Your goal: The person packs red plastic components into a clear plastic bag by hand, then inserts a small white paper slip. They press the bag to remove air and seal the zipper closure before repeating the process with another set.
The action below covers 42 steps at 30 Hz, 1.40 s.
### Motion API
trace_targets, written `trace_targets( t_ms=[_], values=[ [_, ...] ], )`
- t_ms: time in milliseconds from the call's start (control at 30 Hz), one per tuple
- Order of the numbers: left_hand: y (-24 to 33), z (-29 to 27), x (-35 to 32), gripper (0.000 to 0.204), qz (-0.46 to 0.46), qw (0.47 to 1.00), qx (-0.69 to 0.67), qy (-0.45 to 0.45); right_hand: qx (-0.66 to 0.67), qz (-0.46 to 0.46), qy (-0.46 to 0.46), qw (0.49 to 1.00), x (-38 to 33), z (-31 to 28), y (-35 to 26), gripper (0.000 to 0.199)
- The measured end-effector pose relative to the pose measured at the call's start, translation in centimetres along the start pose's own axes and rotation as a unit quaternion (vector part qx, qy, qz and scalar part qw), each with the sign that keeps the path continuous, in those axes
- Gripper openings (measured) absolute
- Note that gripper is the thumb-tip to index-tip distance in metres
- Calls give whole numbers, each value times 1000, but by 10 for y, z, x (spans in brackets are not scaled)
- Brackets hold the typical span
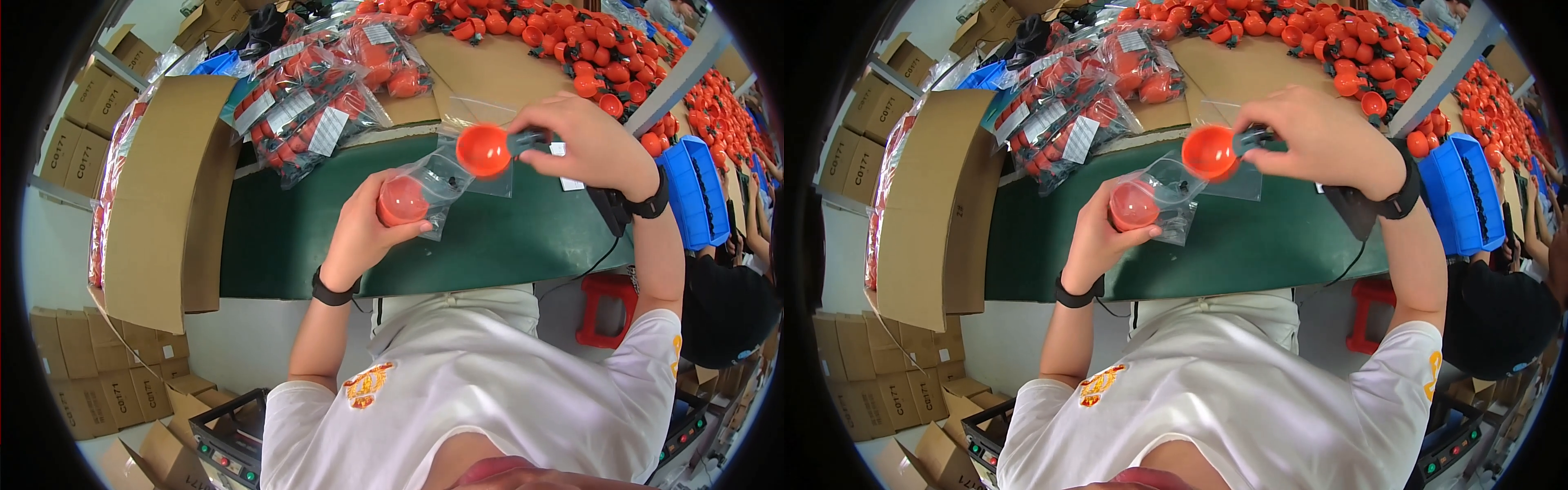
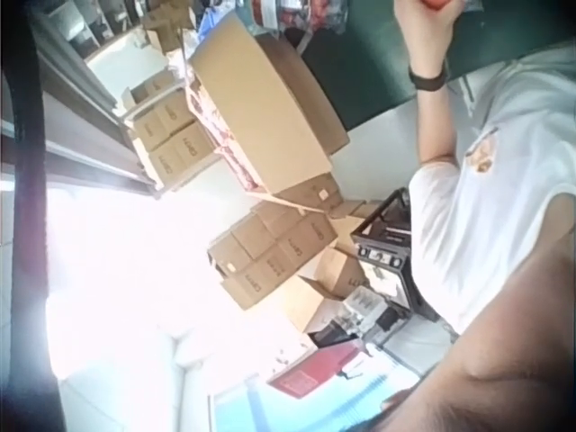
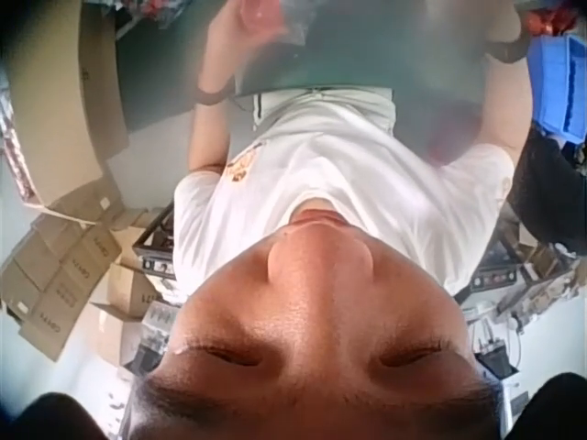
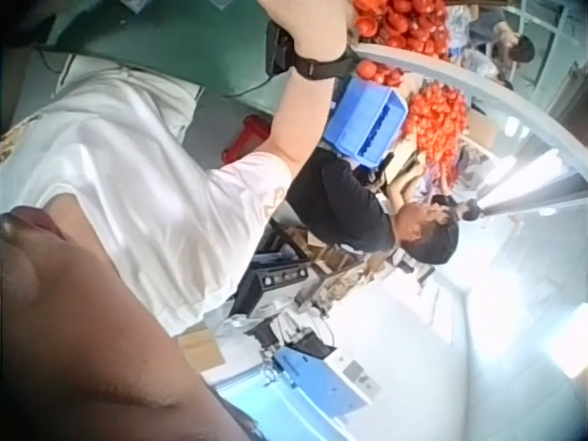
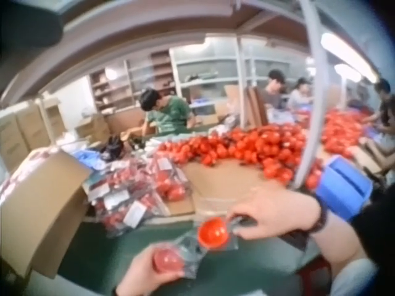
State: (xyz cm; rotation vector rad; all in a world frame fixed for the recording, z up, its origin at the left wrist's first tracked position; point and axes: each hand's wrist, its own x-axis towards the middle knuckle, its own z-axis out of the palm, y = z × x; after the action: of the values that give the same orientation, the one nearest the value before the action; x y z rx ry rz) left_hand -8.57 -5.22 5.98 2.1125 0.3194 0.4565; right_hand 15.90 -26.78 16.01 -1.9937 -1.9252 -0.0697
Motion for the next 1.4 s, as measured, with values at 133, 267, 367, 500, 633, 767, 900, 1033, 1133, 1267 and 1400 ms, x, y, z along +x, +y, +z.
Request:
trace_targets(
  t_ms=[133,267,367,500,633,767,900,1033,1133,1267,1400],
  values=[
    [9,5,1,71,53,997,48,1,-4,5,-54,999,18,-10,-22,27],
    [19,4,-3,72,65,993,101,-12,182,73,-188,962,34,-11,-23,29],
    [20,4,-4,73,84,991,102,-14,266,62,-192,943,32,11,-14,29],
    [15,5,-5,72,62,997,29,-25,420,113,-157,887,28,30,-17,30],
    [14,7,-2,67,7,997,-58,-53,511,164,-94,839,16,50,-16,29],
    [19,8,-2,62,-66,984,-144,-78,264,144,-110,947,16,34,-26,30],
    [8,22,0,61,-35,985,-153,-74,341,148,-170,913,22,36,-21,28],
    [8,26,2,62,-29,983,-162,-83,438,156,-178,867,21,49,-8,27],
    [2,30,1,60,-33,982,-169,-78,433,117,-185,874,25,49,-10,25],
    [2,39,2,51,-58,968,-244,-18,417,127,-200,878,31,55,-10,28],
    [-4,48,11,45,-49,972,-229,24,406,115,-180,889,36,70,5,34]
  ],
)
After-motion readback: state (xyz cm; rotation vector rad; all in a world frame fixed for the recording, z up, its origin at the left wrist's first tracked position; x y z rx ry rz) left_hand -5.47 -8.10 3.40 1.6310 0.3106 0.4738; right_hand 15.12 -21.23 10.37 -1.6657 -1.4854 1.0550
